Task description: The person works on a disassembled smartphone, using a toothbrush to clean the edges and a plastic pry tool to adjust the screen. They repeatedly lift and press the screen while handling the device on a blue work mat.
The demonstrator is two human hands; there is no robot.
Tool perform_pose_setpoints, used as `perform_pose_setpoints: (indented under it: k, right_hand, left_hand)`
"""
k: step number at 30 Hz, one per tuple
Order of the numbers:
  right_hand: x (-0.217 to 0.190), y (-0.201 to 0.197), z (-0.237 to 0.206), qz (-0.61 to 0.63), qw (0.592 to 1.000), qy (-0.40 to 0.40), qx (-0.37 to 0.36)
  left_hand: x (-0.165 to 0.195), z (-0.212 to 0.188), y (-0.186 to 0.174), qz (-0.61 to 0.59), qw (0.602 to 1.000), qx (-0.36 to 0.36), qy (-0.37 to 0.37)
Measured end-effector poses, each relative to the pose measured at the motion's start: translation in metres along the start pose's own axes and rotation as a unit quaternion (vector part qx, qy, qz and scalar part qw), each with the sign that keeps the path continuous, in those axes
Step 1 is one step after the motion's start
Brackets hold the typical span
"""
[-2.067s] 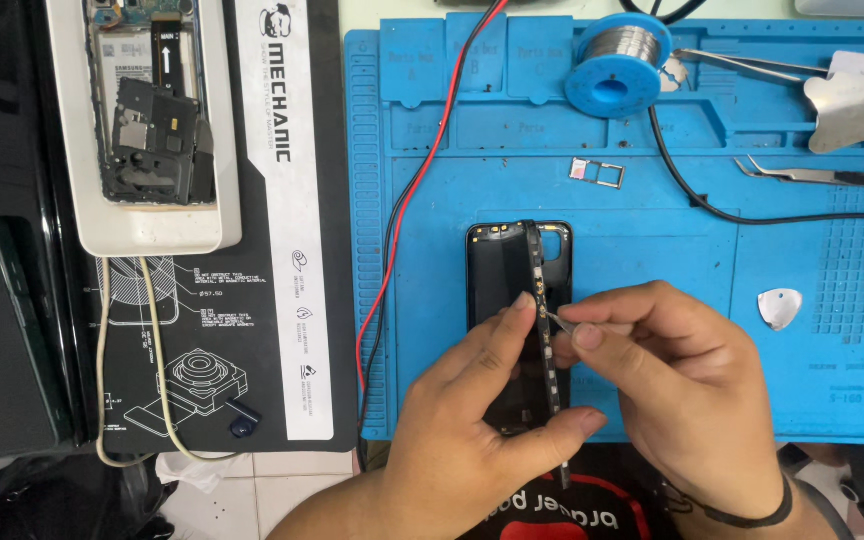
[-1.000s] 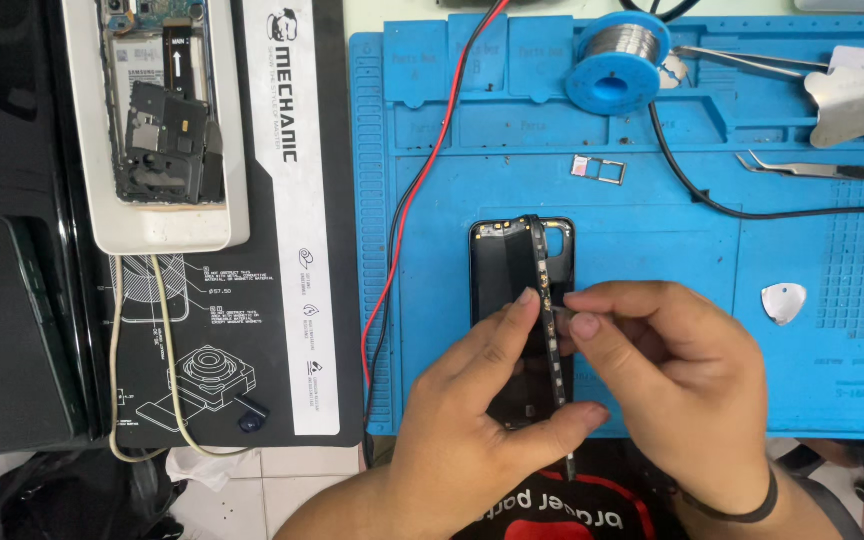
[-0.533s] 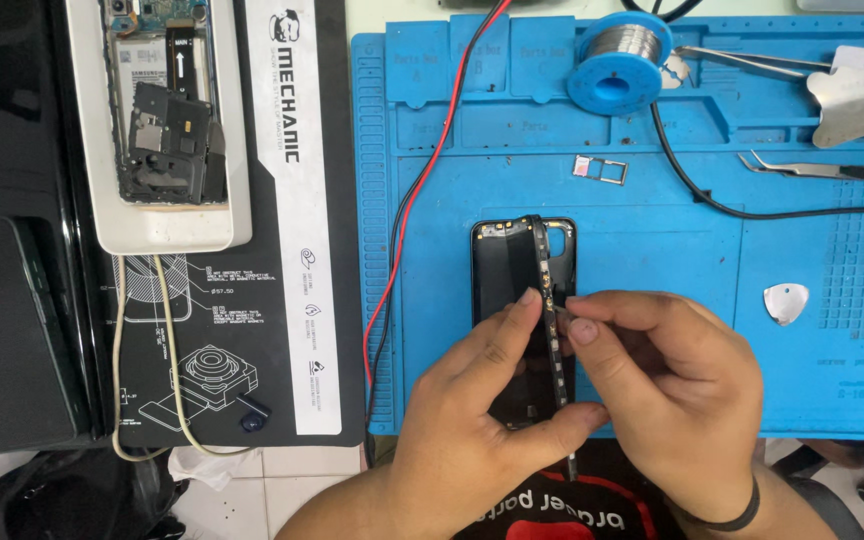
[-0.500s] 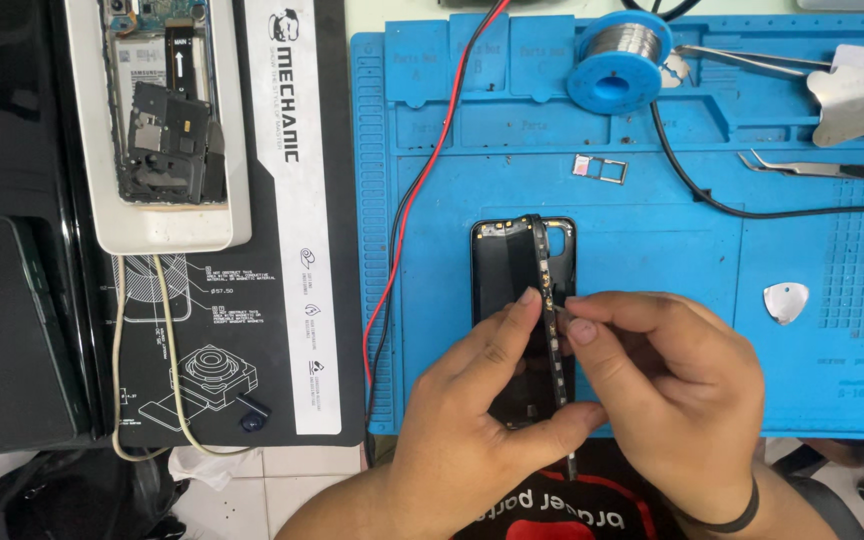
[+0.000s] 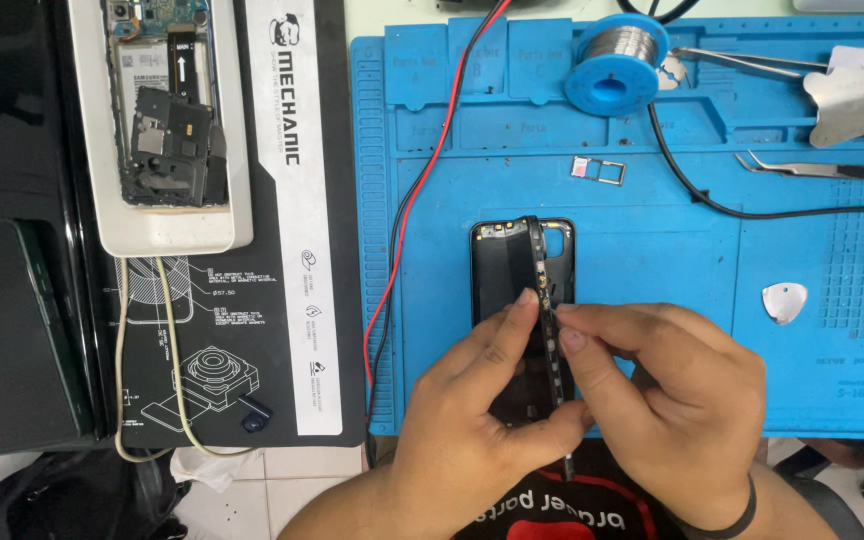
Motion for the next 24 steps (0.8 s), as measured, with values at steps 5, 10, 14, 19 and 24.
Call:
perform_pose_setpoints:
  k: [5, 10, 14, 19, 24]
  right_hand:
    - [0.011, 0.002, -0.005, 0.071, 0.996, 0.057, -0.007]
    - [0.018, 0.004, -0.01, 0.106, 0.993, 0.041, 0.001]
    - [0.022, 0.005, -0.013, 0.137, 0.989, 0.046, 0.003]
    - [0.025, 0.005, -0.015, 0.142, 0.989, 0.05, 0.004]
    - [0.026, 0.005, -0.015, 0.142, 0.989, 0.046, 0.001]
  left_hand:
    - [0.0, -0.001, 0.001, -0.003, 1.0, 0.001, 0.011]
    - [0.0, -0.002, 0.002, 0.002, 1.0, 0.003, 0.026]
    - [0.0, -0.002, 0.003, -0.01, 1.0, 0.0, 0.019]
    - [0.001, -0.002, 0.004, -0.006, 1.0, 0.004, 0.022]
    - [0.001, -0.002, 0.005, -0.003, 1.0, 0.002, 0.019]
Point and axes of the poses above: each hand's wrist, its own z-axis towards the middle knuckle, its own y-axis out of the palm, x = y × z, the point moved 2 cm from there along z, towards the middle knuckle, and after that the axes turned 8 degrees about -x, right-handed, at the moved point
